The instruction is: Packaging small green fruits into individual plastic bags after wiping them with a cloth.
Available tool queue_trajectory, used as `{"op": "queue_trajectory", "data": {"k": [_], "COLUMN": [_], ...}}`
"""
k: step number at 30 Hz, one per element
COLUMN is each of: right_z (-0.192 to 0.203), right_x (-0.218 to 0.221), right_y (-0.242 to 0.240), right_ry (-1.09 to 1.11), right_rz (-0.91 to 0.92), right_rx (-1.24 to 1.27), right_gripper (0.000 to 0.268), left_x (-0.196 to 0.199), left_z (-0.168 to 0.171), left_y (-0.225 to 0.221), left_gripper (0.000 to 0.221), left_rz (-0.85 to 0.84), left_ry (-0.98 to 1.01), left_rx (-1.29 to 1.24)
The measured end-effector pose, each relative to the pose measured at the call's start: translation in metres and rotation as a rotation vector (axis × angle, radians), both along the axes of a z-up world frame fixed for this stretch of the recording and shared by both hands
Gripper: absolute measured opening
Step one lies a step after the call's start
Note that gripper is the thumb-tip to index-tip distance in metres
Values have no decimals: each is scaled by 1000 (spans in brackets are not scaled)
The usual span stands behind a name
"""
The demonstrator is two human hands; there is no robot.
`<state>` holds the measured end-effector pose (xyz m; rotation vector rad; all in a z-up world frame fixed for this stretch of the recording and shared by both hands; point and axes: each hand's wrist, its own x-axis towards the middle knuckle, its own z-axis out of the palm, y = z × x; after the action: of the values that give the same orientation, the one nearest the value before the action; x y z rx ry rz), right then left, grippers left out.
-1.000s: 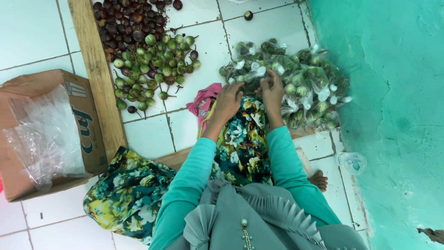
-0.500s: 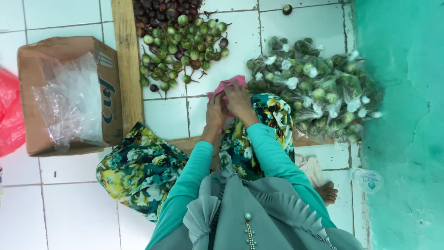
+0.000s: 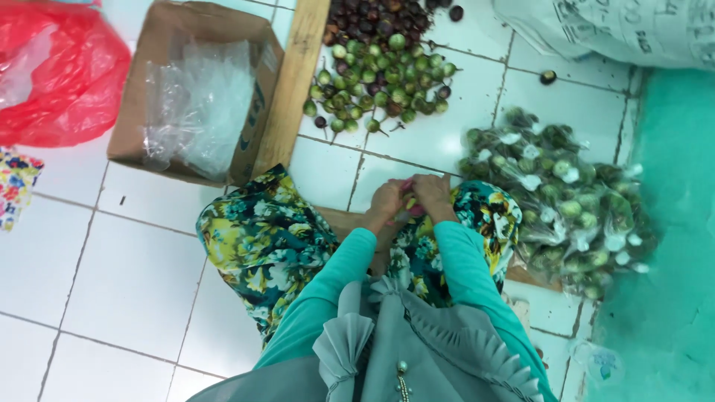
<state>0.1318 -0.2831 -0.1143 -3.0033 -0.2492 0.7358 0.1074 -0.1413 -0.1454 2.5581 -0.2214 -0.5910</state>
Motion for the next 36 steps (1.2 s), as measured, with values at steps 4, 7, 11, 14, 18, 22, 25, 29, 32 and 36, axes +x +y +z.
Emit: {"op": "queue_trajectory", "data": {"k": [4,7,11,14,18,22,25,29,32,36], "right_z": [51,87,88,109,157,167,144,130,87,113], "right_x": [-9,-16,10,33,62,85,93,82,79,66], "right_y": [10,17,34,82,189,295,373,441,460,455], "right_ry": [-96,-122,2,-39,-170,-375,-471,-446,-314,-171], "right_rz": [53,121,82,130,241,501,589,709,691,609], "right_rx": [-62,-100,-3,197,528,649,659,439,343,288], "right_gripper": [19,25,32,33,26,19,21,29,36,45], "left_x": [-2,-11,-12,7,16,18,22,22,27,32], "left_z": [-28,12,79,98,127,124,112,136,149,143], "left_y": [16,46,125,197,305,394,439,456,456,453], "left_gripper": [60,51,30,29,23,32,27,26,36,49], "left_rz": [58,176,425,628,824,899,910,862,800,746], "left_ry": [32,81,-162,-423,-701,-831,-677,-340,-117,94], "left_rx": [-43,-220,-515,-640,-455,-264,235,513,631,712]}}
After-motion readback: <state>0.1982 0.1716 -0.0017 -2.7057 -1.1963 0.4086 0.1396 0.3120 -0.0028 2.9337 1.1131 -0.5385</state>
